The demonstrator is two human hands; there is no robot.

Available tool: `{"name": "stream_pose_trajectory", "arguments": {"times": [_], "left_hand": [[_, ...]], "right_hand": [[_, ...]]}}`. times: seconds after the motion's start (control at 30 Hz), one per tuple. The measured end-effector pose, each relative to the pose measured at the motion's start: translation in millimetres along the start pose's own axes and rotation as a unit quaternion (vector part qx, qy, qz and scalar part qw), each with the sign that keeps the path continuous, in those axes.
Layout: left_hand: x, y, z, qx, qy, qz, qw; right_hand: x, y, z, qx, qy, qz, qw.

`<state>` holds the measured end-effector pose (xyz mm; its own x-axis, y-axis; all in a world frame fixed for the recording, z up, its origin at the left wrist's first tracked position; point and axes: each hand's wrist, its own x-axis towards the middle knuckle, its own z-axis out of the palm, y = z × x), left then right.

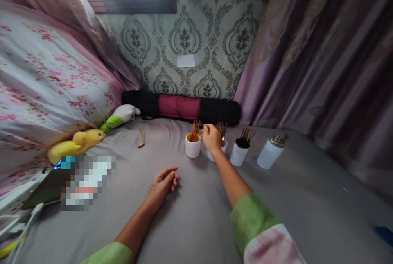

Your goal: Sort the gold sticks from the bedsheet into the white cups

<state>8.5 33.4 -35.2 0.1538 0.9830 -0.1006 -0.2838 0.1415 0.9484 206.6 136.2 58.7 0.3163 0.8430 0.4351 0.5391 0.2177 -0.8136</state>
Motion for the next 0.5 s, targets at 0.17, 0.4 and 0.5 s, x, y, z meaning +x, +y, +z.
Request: {"name": "stream_pose_trajectory", "arguments": {"times": [0.17,0.4,0.5], "left_hand": [[-1,3,1.8,0.003,0.003,-0.005,1.000],[-2,8,5.2,0.005,0.021,-0.011,1.000],[-2,8,5.8,0.011,0.024,-0.014,1.000]], "right_hand": [[-16,-4,0,0.036,0.011,0.014,0.999],[-56,-16,9,0.118,-0.042,0.079,0.989],[-73,-14,16,0.132,-0.068,0.107,0.983]]}}
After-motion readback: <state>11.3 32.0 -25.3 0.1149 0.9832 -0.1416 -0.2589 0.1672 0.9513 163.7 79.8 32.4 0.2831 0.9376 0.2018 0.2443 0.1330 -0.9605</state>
